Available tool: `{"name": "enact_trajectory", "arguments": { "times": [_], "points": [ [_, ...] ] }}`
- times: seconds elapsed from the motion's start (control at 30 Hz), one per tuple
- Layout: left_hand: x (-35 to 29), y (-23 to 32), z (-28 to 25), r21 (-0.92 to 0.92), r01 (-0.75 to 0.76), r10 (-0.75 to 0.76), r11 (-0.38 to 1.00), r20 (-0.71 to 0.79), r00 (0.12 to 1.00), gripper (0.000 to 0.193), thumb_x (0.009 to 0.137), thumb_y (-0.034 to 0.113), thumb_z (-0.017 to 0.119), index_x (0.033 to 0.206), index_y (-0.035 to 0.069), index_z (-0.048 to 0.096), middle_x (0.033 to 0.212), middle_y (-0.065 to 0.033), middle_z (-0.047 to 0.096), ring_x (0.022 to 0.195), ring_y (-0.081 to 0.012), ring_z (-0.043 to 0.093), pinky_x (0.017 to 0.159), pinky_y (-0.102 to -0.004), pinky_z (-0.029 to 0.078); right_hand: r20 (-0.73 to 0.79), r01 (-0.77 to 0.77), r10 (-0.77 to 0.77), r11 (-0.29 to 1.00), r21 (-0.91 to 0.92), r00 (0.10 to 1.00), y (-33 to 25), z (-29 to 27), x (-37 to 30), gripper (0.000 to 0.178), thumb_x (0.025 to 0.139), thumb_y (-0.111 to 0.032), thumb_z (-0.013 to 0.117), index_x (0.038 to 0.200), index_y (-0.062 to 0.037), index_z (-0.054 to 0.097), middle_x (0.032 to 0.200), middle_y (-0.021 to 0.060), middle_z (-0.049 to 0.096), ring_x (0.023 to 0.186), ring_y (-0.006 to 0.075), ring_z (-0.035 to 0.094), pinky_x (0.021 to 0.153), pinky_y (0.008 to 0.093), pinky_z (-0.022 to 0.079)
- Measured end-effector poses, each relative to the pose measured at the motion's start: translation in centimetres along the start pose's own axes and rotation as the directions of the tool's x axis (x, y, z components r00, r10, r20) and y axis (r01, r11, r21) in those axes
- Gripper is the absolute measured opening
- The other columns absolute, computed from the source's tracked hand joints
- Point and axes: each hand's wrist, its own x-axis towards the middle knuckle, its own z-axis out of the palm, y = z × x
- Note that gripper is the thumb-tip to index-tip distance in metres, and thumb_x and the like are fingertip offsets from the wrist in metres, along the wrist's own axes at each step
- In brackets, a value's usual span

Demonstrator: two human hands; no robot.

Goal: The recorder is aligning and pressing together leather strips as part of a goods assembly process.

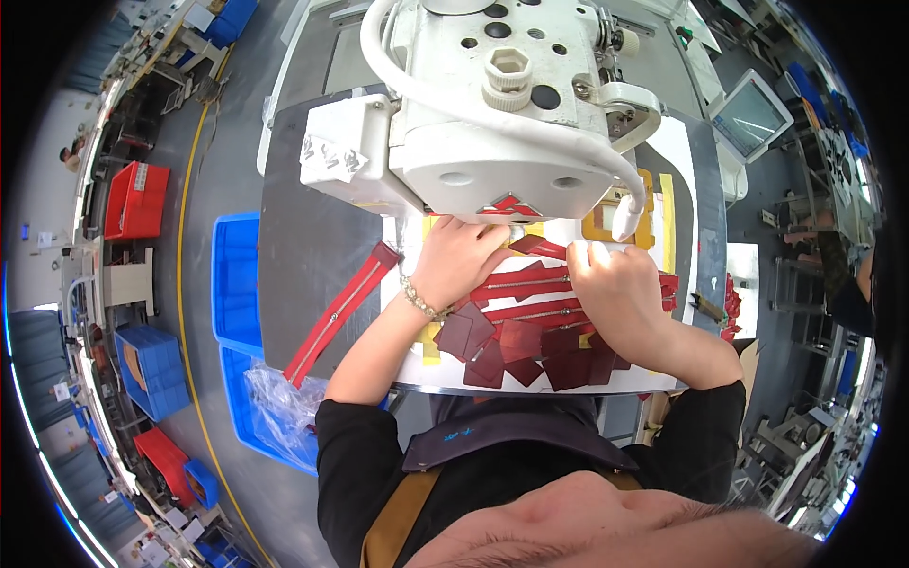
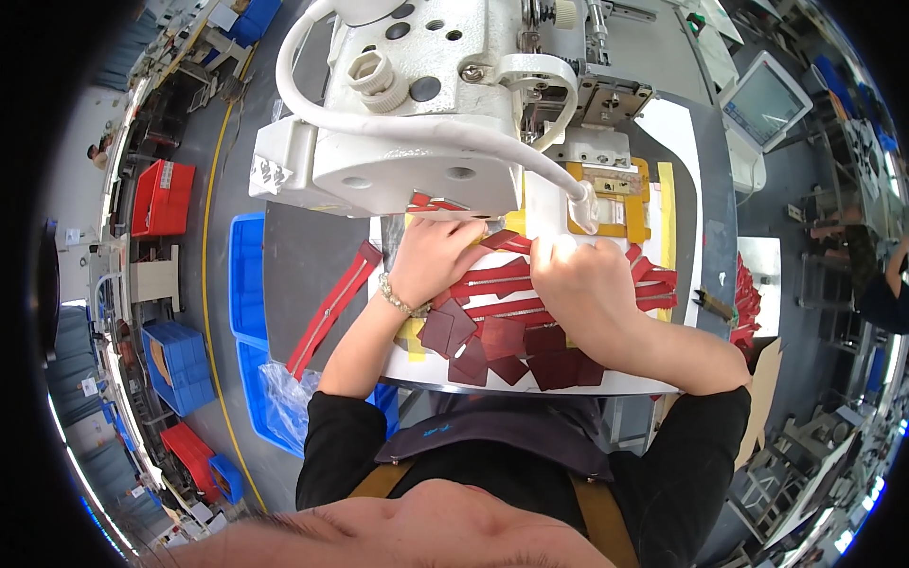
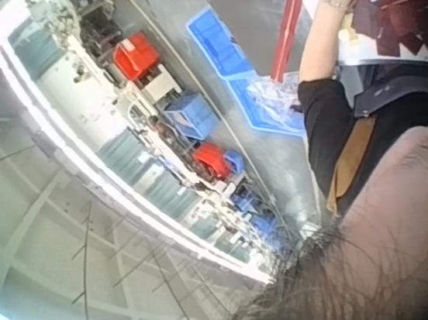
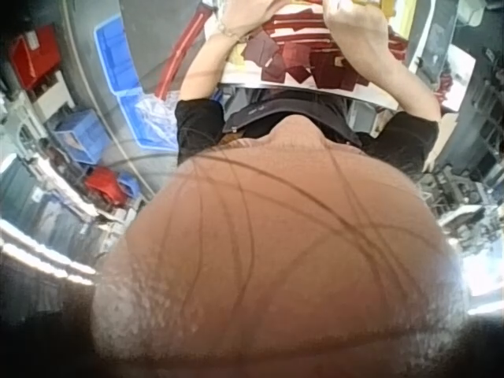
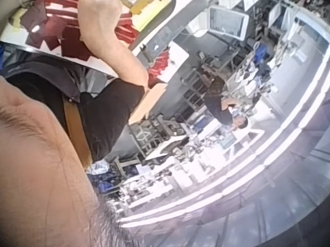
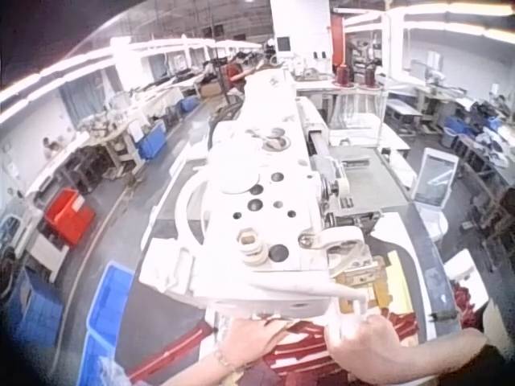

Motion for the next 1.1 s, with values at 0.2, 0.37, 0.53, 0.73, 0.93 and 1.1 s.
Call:
{"name": "enact_trajectory", "arguments": {
  "times": [0.2, 0.37, 0.53, 0.73, 0.93, 1.1],
  "points": [
    [-0.2, -0.3, 0.5, -0.091, 0.008, -0.004, 0.996, 0.037, 0.999, 0.045, 0.074, 0.015, 0.068, 0.118, 0.016, 0.061, 0.099, -0.0033, 0.065, 0.090, -0.0241, 0.061, 0.082, -0.0372, 0.044, 0.024, 0.065, -0.080, 0.923, 0.380, 0.997, -0.6, -2.8, 0.8, 0.018, 0.082, -0.019, 0.065, 0.073, -0.0077, 0.054, 0.056, 0.0052, 0.054, 0.046, 0.0232, 0.056, 0.044, 0.0338, 0.041],
    [-0.5, 0.0, -2.1, -0.120, 0.057, -0.042, 0.991, 0.123, 0.992, 0.063, 0.067, 0.006, 0.063, 0.129, 0.021, 0.058, 0.096, -0.0027, 0.066, 0.083, -0.0222, 0.062, 0.078, -0.0368, 0.044, 0.043, 0.083, -0.160, 0.702, 0.707, 0.986, -1.5, -4.3, 1.6, 0.021, 0.090, -0.023, 0.060, 0.077, -0.0068, 0.055, 0.059, 0.0095, 0.058, 0.051, 0.0280, 0.059, 0.046, 0.0364, 0.044],
    [-0.8, -0.3, -5.7, -0.428, 0.198, -0.102, 0.882, 0.236, 0.966, 0.057, 0.072, 0.003, 0.067, 0.125, 0.022, 0.063, 0.082, -0.0033, 0.069, 0.072, -0.0219, 0.062, 0.072, -0.0331, 0.045, 0.016, 0.009, -0.161, 0.155, 0.988, 0.987, -5.6, -4.0, 1.6, 0.020, 0.093, -0.020, 0.056, 0.084, -0.0034, 0.051, 0.064, 0.0144, 0.056, 0.060, 0.0315, 0.060, 0.053, 0.0393, 0.045],
    [-2.6, -3.1, -6.9, -0.724, 0.327, -0.136, 0.607, 0.312, 0.940, 0.036, 0.081, -0.005, 0.059, 0.115, 0.005, 0.067, 0.094, -0.0087, 0.071, 0.074, -0.0144, 0.063, 0.072, -0.0277, 0.049, 0.077, -0.139, -0.166, -0.403, 0.904, 0.983, -11.6, -3.3, 2.3, 0.025, 0.098, -0.020, 0.050, 0.085, 0.0011, 0.052, 0.068, 0.0126, 0.062, 0.059, 0.0240, 0.061, 0.057, 0.0336, 0.046],
    [-1.9, -3.0, -8.2, -0.768, 0.579, -0.072, 0.274, 0.584, 0.808, 0.019, 0.089, 0.000, 0.054, 0.102, -0.003, 0.067, 0.082, -0.0065, 0.067, 0.073, -0.0089, 0.060, 0.066, -0.0250, 0.048, 0.099, -0.174, -0.185, -0.449, 0.876, 0.978, -15.5, -1.6, 3.0, 0.032, 0.100, -0.019, 0.045, 0.081, 0.0045, 0.054, 0.067, 0.0113, 0.065, 0.060, 0.0203, 0.064, 0.058, 0.0319, 0.049],
    [-3.4, -4.2, -7.8, -0.775, 0.616, -0.101, 0.139, 0.608, 0.788, 0.011, 0.088, 0.007, 0.064, 0.091, -0.003, 0.066, 0.079, -0.0025, 0.065, 0.069, -0.0065, 0.057, 0.063, -0.0227, 0.046, 0.093, -0.198, -0.228, -0.493, 0.847, 0.969, -16.9, -1.5, 3.0, 0.031, 0.099, -0.018, 0.045, 0.083, 0.0058, 0.056, 0.072, 0.0131, 0.065, 0.063, 0.0209, 0.064, 0.061, 0.0319, 0.050]
  ]
}}
